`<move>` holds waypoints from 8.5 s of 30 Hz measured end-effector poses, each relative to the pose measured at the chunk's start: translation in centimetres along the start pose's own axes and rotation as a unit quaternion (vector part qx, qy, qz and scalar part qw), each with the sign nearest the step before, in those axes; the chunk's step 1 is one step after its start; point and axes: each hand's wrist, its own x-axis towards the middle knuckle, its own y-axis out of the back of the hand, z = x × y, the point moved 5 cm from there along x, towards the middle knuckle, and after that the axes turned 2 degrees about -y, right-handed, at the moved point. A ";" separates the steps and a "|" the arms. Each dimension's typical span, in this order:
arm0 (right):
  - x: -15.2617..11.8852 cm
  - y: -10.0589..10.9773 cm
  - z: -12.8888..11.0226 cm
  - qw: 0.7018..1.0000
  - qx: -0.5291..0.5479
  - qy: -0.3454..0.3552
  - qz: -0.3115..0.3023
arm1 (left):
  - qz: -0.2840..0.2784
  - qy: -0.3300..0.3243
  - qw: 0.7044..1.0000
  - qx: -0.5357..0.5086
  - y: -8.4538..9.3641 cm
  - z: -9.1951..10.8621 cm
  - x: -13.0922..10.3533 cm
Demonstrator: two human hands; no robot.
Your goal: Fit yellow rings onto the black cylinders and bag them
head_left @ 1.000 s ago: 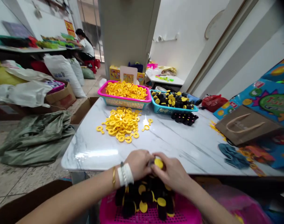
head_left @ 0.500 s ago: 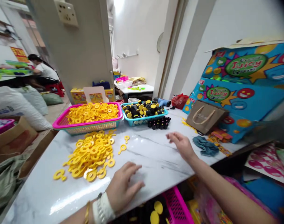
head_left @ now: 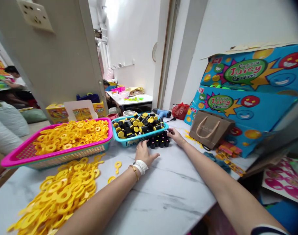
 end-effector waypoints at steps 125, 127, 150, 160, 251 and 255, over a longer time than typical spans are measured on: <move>-35.6 -15.1 -28.2 0.939 -0.003 0.244 -0.244 | -0.031 -0.037 0.980 0.192 19.4 -1.2 -32.0; -35.5 -15.0 -27.5 0.937 -0.013 0.266 -0.226 | -0.032 -0.035 0.981 0.190 19.7 -1.7 -31.3; -35.2 -8.9 -24.4 0.927 -0.232 0.248 -0.156 | -0.017 0.028 0.999 0.023 14.5 -0.3 -22.0; -33.5 -9.6 -23.0 0.927 0.194 -0.170 -0.272 | -0.050 0.022 0.998 -0.039 15.7 2.2 -28.5; -34.1 -11.8 -26.4 0.947 -0.042 0.026 -0.318 | 0.036 0.034 0.980 0.194 18.5 -2.3 -27.2; -34.3 -11.8 -26.2 0.958 -0.040 0.040 -0.281 | 0.015 -0.008 0.992 0.128 18.1 -1.3 -28.5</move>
